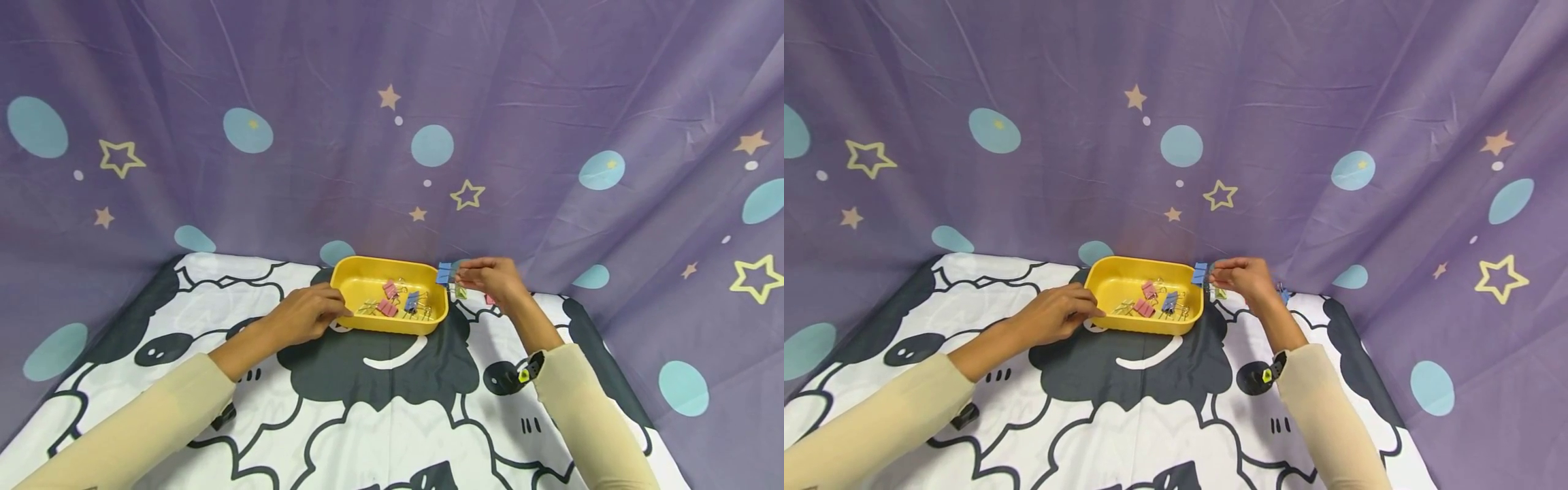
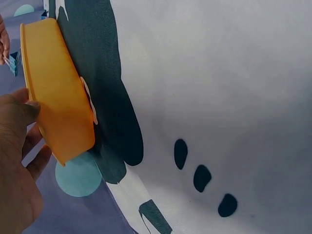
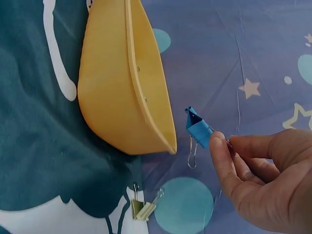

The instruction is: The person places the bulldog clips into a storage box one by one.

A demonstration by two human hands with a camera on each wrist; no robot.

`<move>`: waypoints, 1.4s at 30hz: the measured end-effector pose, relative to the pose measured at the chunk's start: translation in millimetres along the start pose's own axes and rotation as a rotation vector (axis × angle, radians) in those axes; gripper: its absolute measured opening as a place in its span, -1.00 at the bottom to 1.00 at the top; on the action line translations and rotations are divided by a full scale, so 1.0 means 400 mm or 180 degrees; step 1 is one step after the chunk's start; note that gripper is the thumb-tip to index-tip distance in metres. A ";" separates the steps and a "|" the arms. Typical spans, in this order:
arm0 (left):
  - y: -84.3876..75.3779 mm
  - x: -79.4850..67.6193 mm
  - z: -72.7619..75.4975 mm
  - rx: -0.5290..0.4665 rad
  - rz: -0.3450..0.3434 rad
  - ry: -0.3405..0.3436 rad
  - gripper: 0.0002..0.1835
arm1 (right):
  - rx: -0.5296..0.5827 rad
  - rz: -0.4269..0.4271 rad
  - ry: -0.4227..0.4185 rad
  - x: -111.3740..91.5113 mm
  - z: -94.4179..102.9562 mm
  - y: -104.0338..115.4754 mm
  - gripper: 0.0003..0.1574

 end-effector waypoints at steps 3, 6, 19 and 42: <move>-0.002 0.000 0.001 -0.0003 -0.0013 -0.0011 -0.72 | -0.0009 -0.0015 0.0026 0.002 -0.018 0.001 -0.43; -0.002 0.000 0.001 -0.0001 -0.0025 -0.0026 -0.72 | -0.0052 -0.0012 0.0055 0.005 -0.035 0.004 -0.41; -0.003 0.000 -0.001 -0.0014 0.0002 -0.0021 -0.73 | -0.0264 0.0074 0.0175 0.023 -0.099 0.005 -0.48; -0.002 -0.004 0.000 0.0001 -0.0016 -0.0053 -0.75 | -0.0323 0.0029 0.0252 0.025 -0.202 0.021 -0.62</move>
Point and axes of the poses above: each hand's wrist, its own x-axis towards the middle knuckle, its own z-axis out of the back of the hand, y = z × x, the point moved 9 cm from there along x, towards the middle knuckle, and after that the axes turned 4 degrees about -y, right-handed, at the moved point
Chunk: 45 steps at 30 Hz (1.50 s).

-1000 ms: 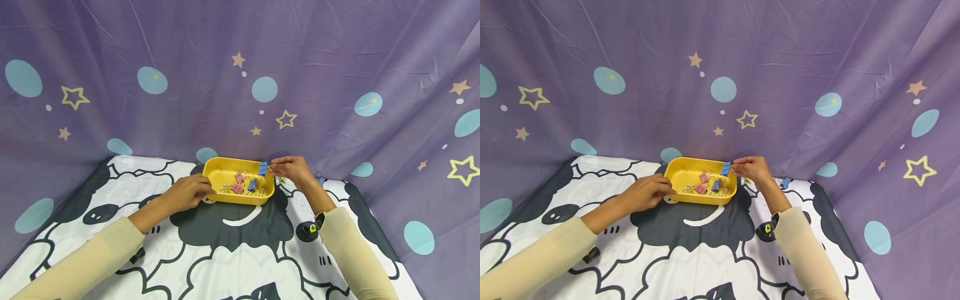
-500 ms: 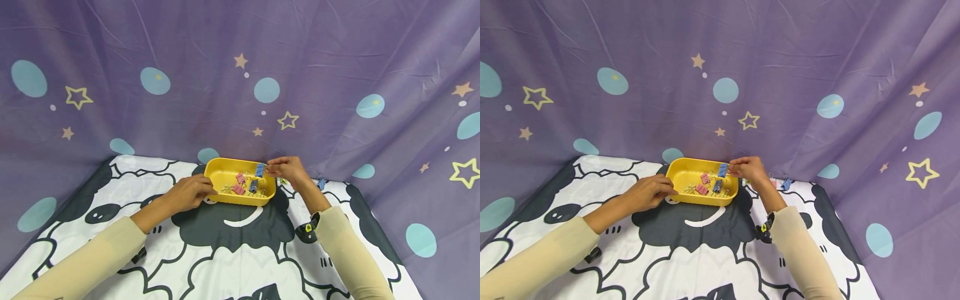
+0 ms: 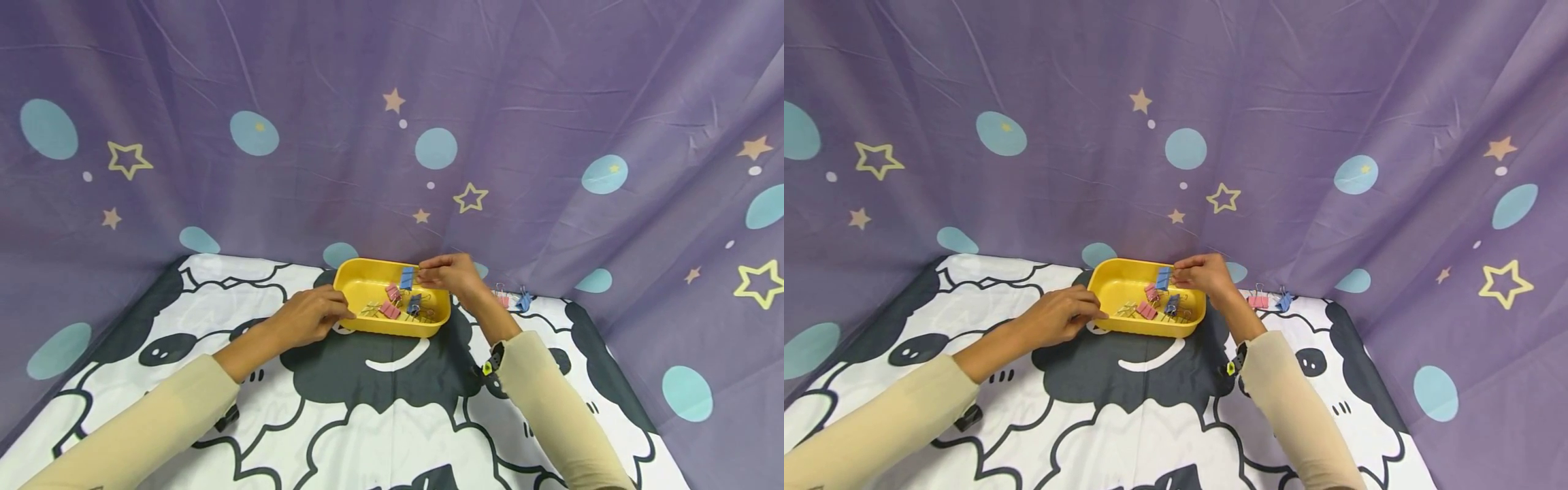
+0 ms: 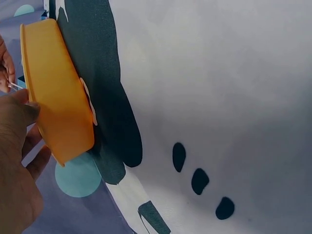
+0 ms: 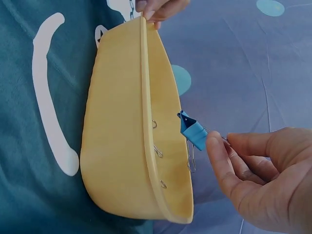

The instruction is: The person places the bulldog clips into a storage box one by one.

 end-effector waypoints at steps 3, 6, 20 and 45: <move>0.000 -0.001 0.001 0.0009 -0.0013 -0.0005 -0.75 | 0.0001 0.0006 0.0025 0.001 -0.019 0.004 -0.62; 0.001 -0.002 0.002 0.0017 -0.0018 -0.0001 -0.75 | 0.0013 0.0037 0.0062 0.010 -0.039 0.007 -0.61; -0.003 -0.002 0.001 0.0004 -0.0169 -0.0106 -0.72 | -0.0205 0.0084 0.0174 0.043 -0.103 -0.001 -0.67; -0.003 -0.003 0.003 0.0016 -0.0010 0.0011 -0.73 | -0.1382 0.0503 -0.0134 0.062 -0.149 0.002 -0.74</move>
Point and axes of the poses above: each hand's wrist, its own x-axis towards the middle knuckle, its own z-axis out of the back of the hand, y = z × x, the point moved 9 cm from there along x, towards the middle knuckle, and after that the axes turned 4 degrees about -y, right-handed, at the moved point
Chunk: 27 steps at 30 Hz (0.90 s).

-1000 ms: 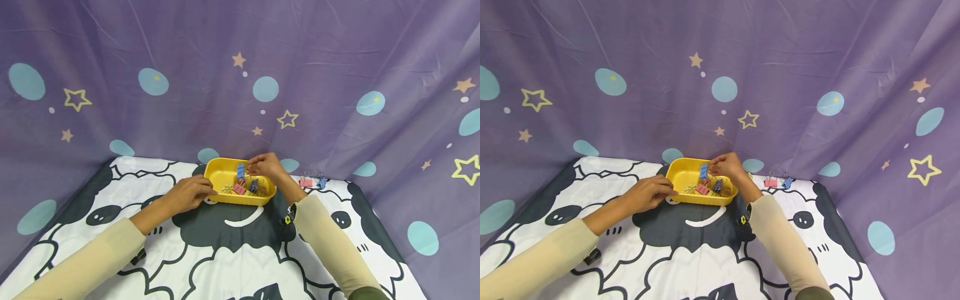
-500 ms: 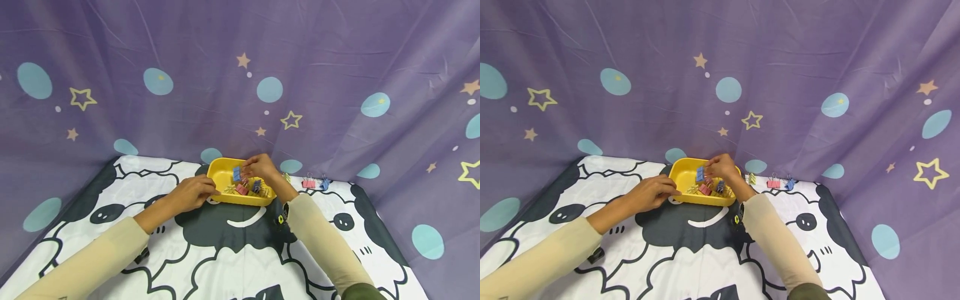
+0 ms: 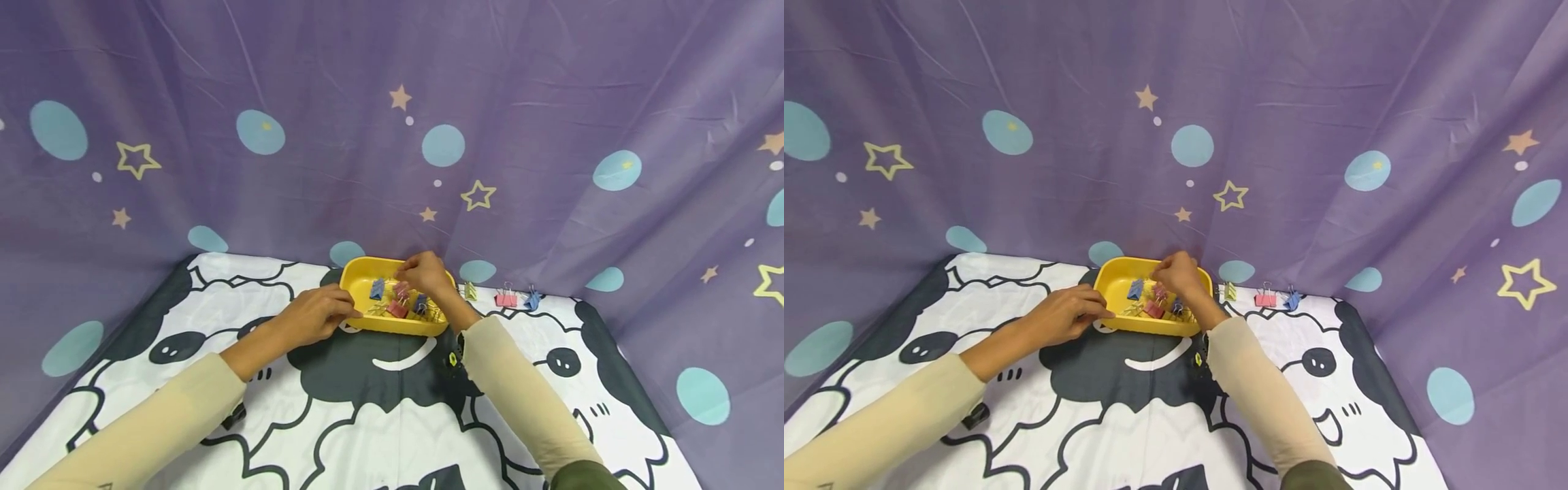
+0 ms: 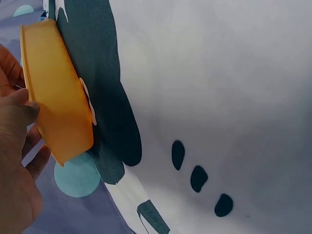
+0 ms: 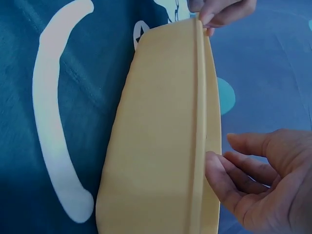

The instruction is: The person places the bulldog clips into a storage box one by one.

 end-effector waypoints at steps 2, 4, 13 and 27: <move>0.000 0.001 0.001 -0.0006 0.0003 -0.0005 -0.72 | 0.0162 -0.0036 0.0023 -0.002 0.010 -0.007 -0.73; 0.000 0.000 0.001 -0.0018 0.0009 -0.0005 -0.72 | 0.0370 -0.0094 0.0052 -0.005 0.020 -0.017 -0.71; 0.005 0.000 -0.003 -0.0033 0.0028 -0.0007 -0.71 | 0.0741 -0.0142 -0.0041 -0.020 0.105 -0.047 -0.69; 0.003 0.000 0.000 -0.0035 0.0050 -0.0034 -0.70 | 0.0766 -0.0322 -0.0116 -0.030 0.212 -0.112 -0.60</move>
Point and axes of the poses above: each hand's wrist, its own x-axis towards the middle knuckle, its own z-axis out of the back of the hand, y = z × x, the point moved 9 cm from there along x, towards the middle knuckle, and after that the axes turned 4 degrees about -y, right-handed, at the moved point
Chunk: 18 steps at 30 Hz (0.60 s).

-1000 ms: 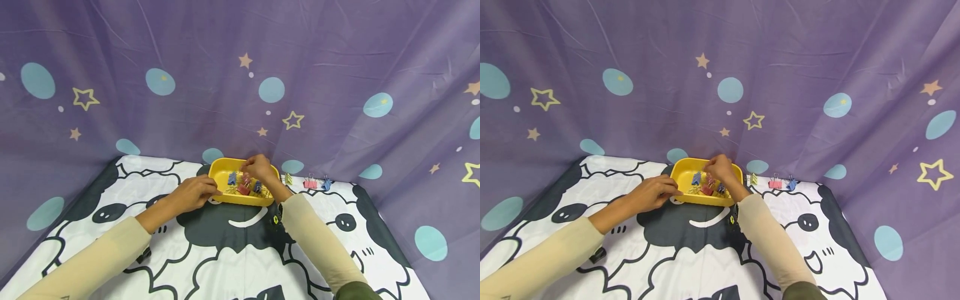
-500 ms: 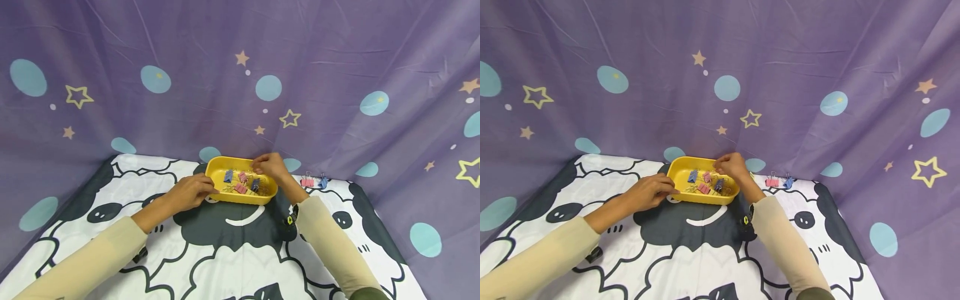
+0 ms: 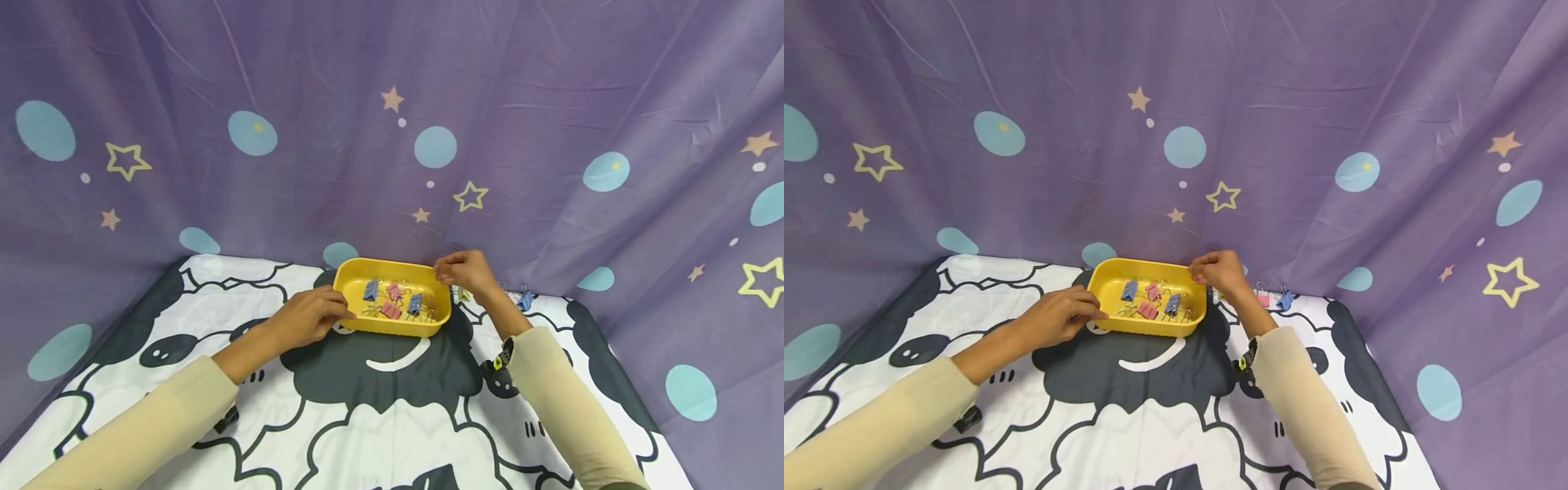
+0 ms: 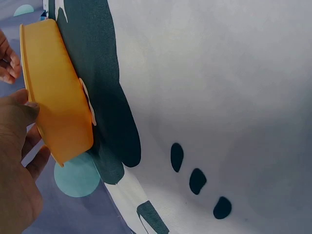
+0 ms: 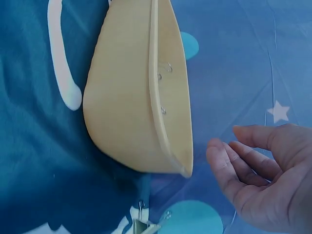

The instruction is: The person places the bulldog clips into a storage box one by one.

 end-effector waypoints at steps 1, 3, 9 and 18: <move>0.000 -0.001 0.000 -0.0002 -0.0006 -0.0005 -0.70 | -0.0017 -0.0010 -0.0008 0.000 0.006 -0.003 -0.60; 0.000 -0.001 -0.001 -0.0004 -0.0014 -0.0005 -0.70 | -0.0062 -0.0011 -0.0036 0.000 0.020 -0.009 -0.59; 0.001 0.001 0.000 0.0004 -0.0021 0.0013 -0.70 | -0.0304 0.0075 -0.0244 -0.001 0.075 -0.024 -0.59; 0.001 -0.001 0.000 -0.0022 0.0001 0.0025 -0.69 | -0.0150 0.0066 -0.0321 -0.004 0.139 -0.062 -0.56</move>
Point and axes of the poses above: each hand's wrist, its own x-axis towards the middle knuckle, its own z-axis out of the back of the hand, y = z × x, the point moved 9 cm from there along x, towards the middle knuckle, and after that the axes turned 4 degrees about -y, right-handed, at the moved point
